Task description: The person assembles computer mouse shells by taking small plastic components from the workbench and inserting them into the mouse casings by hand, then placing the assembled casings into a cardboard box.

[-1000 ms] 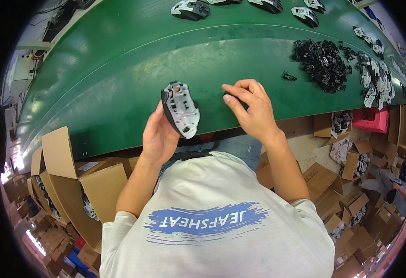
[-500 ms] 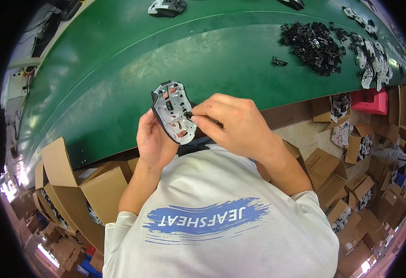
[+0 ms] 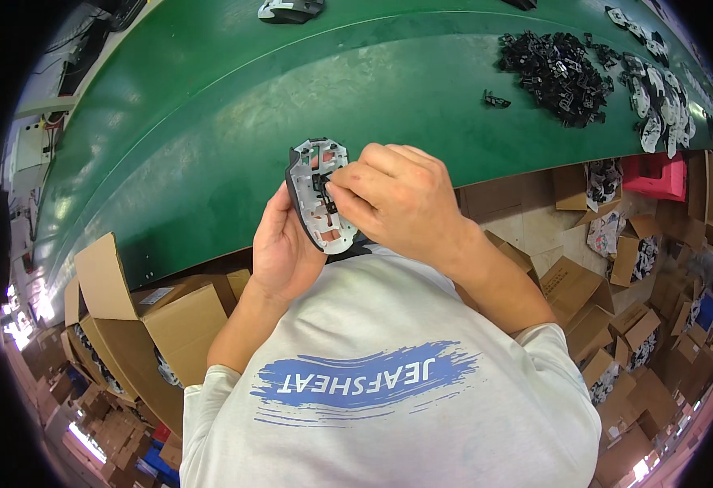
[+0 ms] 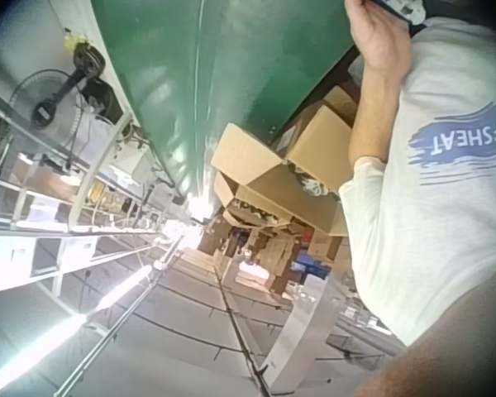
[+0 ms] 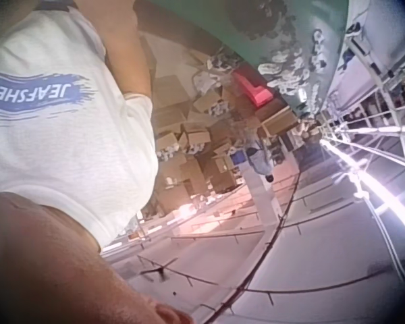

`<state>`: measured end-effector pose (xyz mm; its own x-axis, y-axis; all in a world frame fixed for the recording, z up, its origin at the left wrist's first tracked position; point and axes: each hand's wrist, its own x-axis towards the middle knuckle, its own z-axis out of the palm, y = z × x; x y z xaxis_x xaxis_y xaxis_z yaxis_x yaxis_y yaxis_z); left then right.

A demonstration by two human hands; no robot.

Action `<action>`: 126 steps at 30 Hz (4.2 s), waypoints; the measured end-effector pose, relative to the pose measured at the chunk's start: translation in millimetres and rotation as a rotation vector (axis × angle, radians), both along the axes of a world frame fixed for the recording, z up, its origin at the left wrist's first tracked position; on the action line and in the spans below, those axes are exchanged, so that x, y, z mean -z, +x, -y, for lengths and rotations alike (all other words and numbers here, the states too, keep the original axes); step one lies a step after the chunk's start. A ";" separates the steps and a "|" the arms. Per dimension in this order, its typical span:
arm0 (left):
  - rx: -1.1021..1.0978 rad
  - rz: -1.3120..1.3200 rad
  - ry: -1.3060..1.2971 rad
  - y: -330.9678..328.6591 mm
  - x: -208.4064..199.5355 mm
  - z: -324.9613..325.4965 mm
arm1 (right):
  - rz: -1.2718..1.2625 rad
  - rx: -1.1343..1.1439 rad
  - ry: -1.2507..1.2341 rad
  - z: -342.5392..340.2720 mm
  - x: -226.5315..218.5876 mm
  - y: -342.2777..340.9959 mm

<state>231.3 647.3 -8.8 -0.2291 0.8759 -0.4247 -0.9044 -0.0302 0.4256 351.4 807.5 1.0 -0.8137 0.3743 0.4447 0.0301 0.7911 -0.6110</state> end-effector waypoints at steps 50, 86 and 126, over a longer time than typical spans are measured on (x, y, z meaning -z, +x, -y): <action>0.065 0.049 0.268 -2.6 0.7 -4.5 | -0.093 -0.125 -1.057 -2.8 1.8 3.0; 0.031 -1.236 -0.380 13.4 26.0 -6.3 | -0.014 0.047 -0.354 34.2 43.5 -1.8; -0.222 -0.836 -1.655 -57.6 -50.4 468.8 | 0.262 0.398 -0.177 -143.6 86.6 68.6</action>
<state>173.6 178.5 41.6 -0.8382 -0.3266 -0.4367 -0.5104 0.7518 0.4174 420.1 951.2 -85.5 -0.6682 0.7294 0.1467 0.4782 0.5721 -0.6663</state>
